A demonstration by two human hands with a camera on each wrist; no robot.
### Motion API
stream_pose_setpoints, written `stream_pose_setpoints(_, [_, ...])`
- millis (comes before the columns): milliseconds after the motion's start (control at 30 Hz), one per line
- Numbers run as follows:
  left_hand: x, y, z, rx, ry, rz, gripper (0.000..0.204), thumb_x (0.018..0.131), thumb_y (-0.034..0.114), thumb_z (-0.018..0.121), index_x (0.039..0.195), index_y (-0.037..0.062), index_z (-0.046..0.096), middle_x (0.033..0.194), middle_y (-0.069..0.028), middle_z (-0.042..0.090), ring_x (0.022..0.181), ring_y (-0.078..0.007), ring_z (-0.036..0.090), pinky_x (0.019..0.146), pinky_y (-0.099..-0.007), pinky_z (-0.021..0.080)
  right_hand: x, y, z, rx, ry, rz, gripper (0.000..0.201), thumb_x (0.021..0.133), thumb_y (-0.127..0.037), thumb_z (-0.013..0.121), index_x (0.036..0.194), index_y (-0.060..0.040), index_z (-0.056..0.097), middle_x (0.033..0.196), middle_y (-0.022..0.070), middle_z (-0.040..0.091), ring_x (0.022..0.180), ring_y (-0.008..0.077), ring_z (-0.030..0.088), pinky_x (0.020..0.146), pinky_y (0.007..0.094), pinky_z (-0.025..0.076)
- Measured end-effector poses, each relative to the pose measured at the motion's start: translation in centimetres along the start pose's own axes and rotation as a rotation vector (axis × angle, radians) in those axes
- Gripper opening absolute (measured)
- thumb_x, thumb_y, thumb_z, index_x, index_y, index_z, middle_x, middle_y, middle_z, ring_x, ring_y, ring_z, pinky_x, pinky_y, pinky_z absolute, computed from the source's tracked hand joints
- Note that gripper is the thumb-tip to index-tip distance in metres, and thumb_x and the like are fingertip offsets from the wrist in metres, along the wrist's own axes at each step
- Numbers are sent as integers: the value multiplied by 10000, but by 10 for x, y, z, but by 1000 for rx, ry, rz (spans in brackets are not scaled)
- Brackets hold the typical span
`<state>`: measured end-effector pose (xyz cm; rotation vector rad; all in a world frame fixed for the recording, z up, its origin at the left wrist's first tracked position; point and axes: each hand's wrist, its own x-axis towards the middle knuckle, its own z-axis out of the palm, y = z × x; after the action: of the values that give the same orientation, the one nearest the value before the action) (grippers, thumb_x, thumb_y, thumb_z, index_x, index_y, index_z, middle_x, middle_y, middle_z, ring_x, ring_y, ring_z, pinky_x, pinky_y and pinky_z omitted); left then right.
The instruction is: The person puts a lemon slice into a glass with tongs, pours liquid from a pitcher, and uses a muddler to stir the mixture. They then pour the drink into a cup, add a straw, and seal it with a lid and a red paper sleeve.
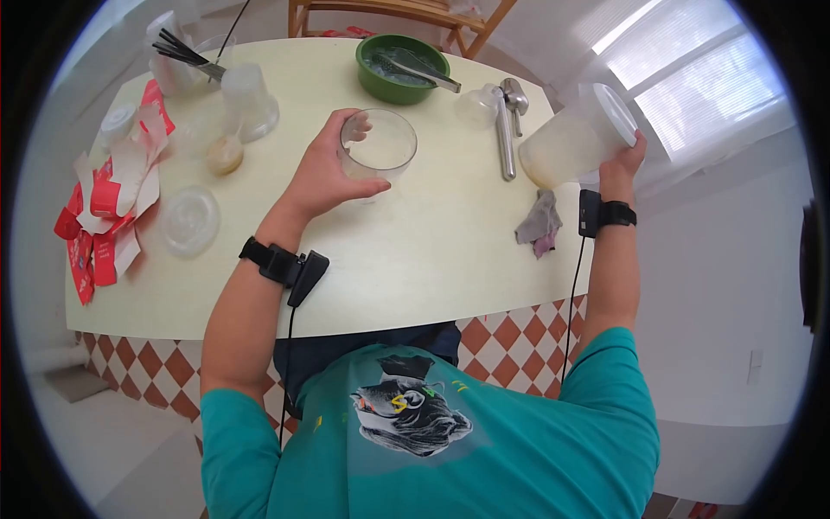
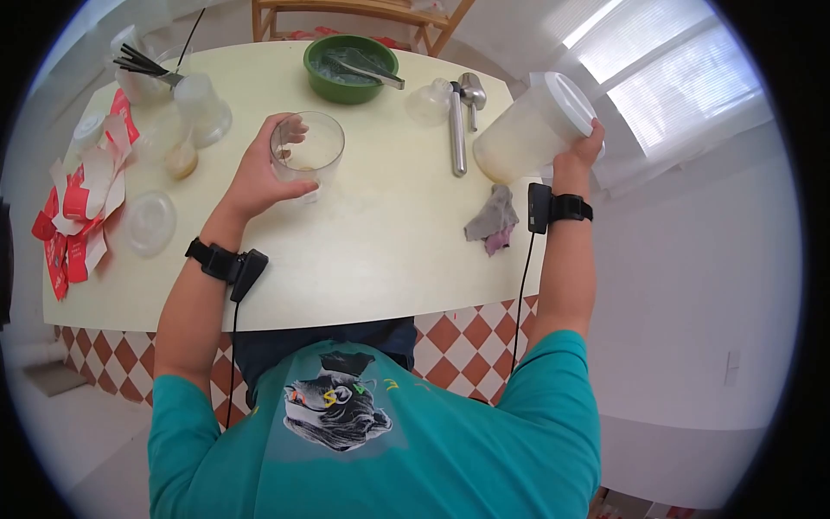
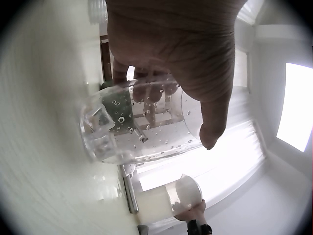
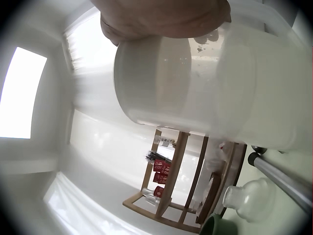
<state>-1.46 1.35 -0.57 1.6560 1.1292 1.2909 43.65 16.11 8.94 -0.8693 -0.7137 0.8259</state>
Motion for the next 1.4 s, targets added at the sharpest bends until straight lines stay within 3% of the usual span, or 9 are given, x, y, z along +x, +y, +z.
stream_pose_setpoints(367, [6, 2, 4, -46, -5, -21, 846, 550, 180, 856, 1268, 56, 426, 1184, -118, 539, 1151, -235, 502, 994, -350, 404, -32, -13, -9, -30, -113, 28, 531, 843, -327, 442, 1243, 19, 481, 1208, 169, 550, 1148, 302, 521, 967, 414, 428])
stream_pose_setpoints(700, [41, 19, 56, -17, -152, 32, 872, 548, 198, 851, 1294, 42, 428, 1216, -133, 537, 1163, -242, 506, 1035, -347, 378, -76, -17, 7, -64, -252, -29, 488, 845, -275, 485, 1219, 37, 497, 1191, 148, 566, 1136, 263, 535, 975, 372, 417])
stream_pose_setpoints(867, [57, 23, 77, 12, -170, 79, 890, 539, 293, 857, 1277, 7, 451, 1191, -179, 562, 1164, -286, 529, 992, -357, 421, -67, -3, -4, -32, -449, -47, 322, 831, -199, 516, 1047, 33, 573, 1004, 92, 598, 984, 172, 566, 865, 301, 444])
stream_pose_setpoints(1000, [57, 32, 82, 32, -217, 64, 880, 545, 305, 856, 1269, 1, 460, 1197, -178, 560, 1160, -290, 531, 988, -361, 426, -59, 4, -13, -109, -508, -29, 475, 820, -250, 495, 1171, 69, 526, 1104, 150, 601, 1051, 241, 584, 934, 333, 449])
stream_pose_setpoints(1167, [53, 35, 78, 30, -243, 44, 871, 550, 283, 848, 1275, 3, 455, 1186, -165, 559, 1130, -271, 533, 989, -360, 421, -85, -10, 6, -303, -670, -60, 461, 787, -251, 524, 1105, 81, 548, 1018, 158, 610, 927, 212, 614, 781, 304, 501])
stream_pose_setpoints(1267, [50, 40, 73, 55, -269, 32, 864, 550, 276, 842, 1275, 6, 458, 1178, -149, 560, 1104, -252, 531, 988, -354, 413, -103, -12, 19, -314, -618, -74, 410, 728, -229, 595, 983, 92, 577, 897, 112, 590, 786, 163, 572, 697, 289, 466])
stream_pose_setpoints(1400, [46, 49, 66, 139, -334, -13, 851, 544, 318, 838, 1252, 5, 483, 1141, -144, 570, 1076, -255, 536, 963, -346, 419, -118, -14, 28, -395, -656, -93, 503, 705, -239, 604, 1071, 106, 576, 952, 123, 601, 831, 164, 566, 739, 288, 457])
